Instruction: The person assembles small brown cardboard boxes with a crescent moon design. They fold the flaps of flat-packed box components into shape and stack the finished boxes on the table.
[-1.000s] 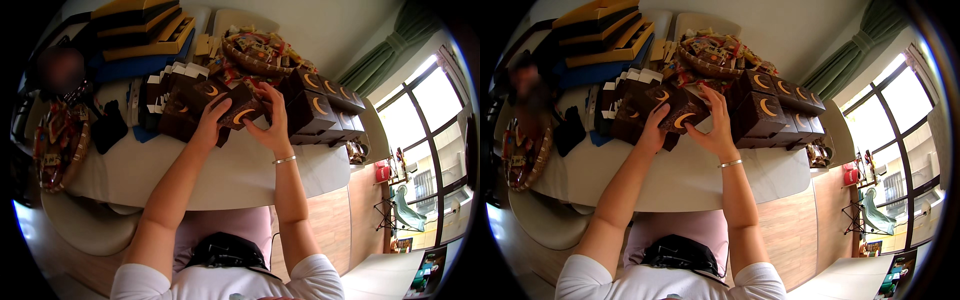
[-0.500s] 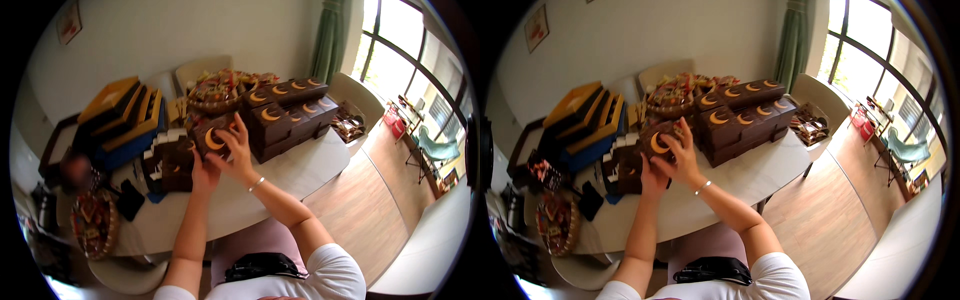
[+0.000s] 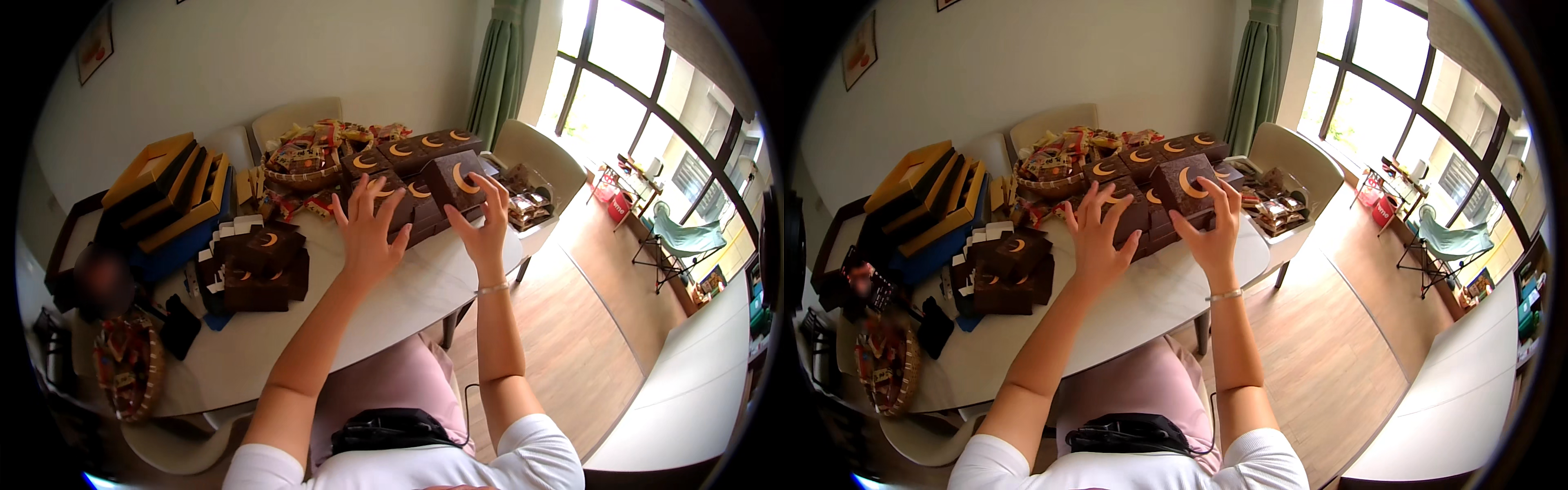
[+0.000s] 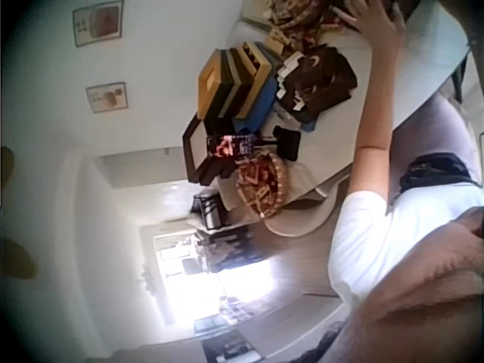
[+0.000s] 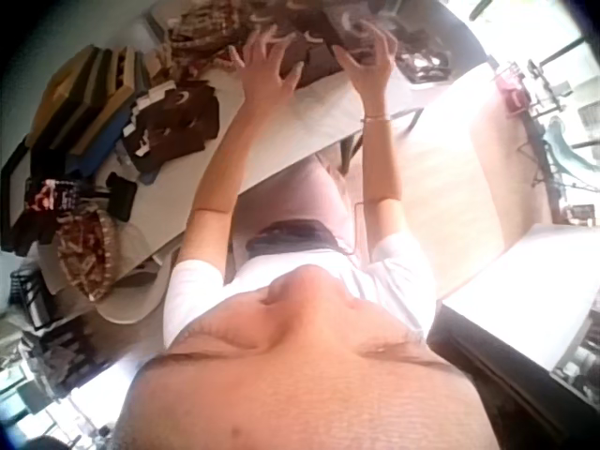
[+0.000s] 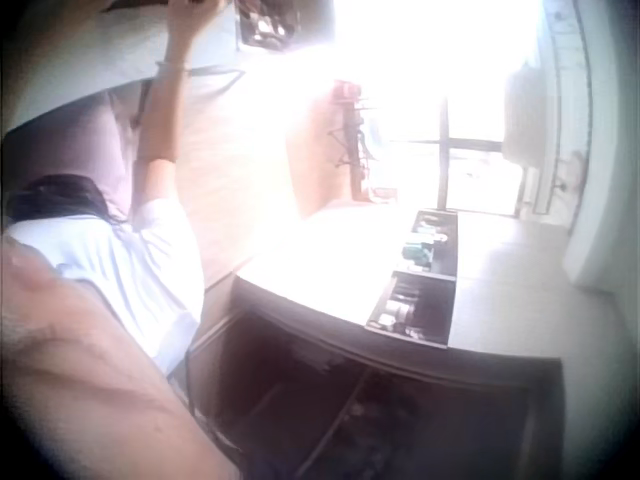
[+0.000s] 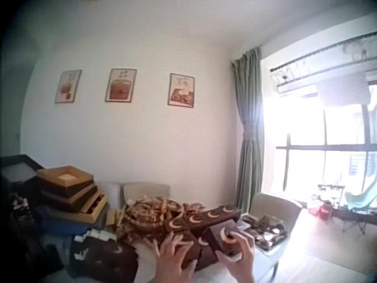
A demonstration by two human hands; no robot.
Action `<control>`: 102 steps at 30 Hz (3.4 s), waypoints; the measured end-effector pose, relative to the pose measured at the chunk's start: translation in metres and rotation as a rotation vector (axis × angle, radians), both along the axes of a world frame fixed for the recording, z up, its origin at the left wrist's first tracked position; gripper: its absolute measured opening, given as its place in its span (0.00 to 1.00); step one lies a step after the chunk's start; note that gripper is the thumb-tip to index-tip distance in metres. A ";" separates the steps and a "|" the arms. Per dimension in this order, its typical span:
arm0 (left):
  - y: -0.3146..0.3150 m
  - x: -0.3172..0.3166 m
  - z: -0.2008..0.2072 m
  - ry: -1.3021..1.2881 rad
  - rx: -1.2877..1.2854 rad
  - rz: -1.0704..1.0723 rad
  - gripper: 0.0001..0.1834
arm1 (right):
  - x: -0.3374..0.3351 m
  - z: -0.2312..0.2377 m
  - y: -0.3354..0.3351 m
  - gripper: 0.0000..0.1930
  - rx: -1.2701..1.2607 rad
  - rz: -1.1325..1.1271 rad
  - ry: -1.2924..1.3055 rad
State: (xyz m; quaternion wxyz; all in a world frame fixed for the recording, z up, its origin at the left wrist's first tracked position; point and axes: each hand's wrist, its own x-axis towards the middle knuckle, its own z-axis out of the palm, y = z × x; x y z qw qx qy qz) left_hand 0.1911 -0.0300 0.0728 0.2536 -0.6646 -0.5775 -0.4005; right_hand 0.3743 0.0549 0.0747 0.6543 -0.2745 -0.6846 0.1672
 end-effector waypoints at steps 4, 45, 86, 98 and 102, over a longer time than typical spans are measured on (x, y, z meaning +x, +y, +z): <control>0.032 -0.016 -0.030 -0.214 0.011 -0.035 0.35 | -0.012 -0.019 0.047 0.33 0.022 -0.056 -0.141; -0.084 -0.213 -0.092 -0.330 -0.694 0.695 0.55 | -0.284 -0.120 -0.023 0.25 -0.527 0.604 -0.559; -0.067 -0.176 -0.089 -1.540 -0.221 -0.522 0.45 | -0.227 -0.060 -0.016 0.15 -0.700 1.003 0.167; -0.066 -0.147 -0.079 -1.041 -0.111 -0.330 0.38 | -0.218 -0.045 -0.034 0.31 -0.571 1.063 -0.123; -0.067 -0.144 -0.078 -1.003 -0.005 -0.335 0.36 | -0.217 -0.051 -0.034 0.31 -0.522 1.130 -0.097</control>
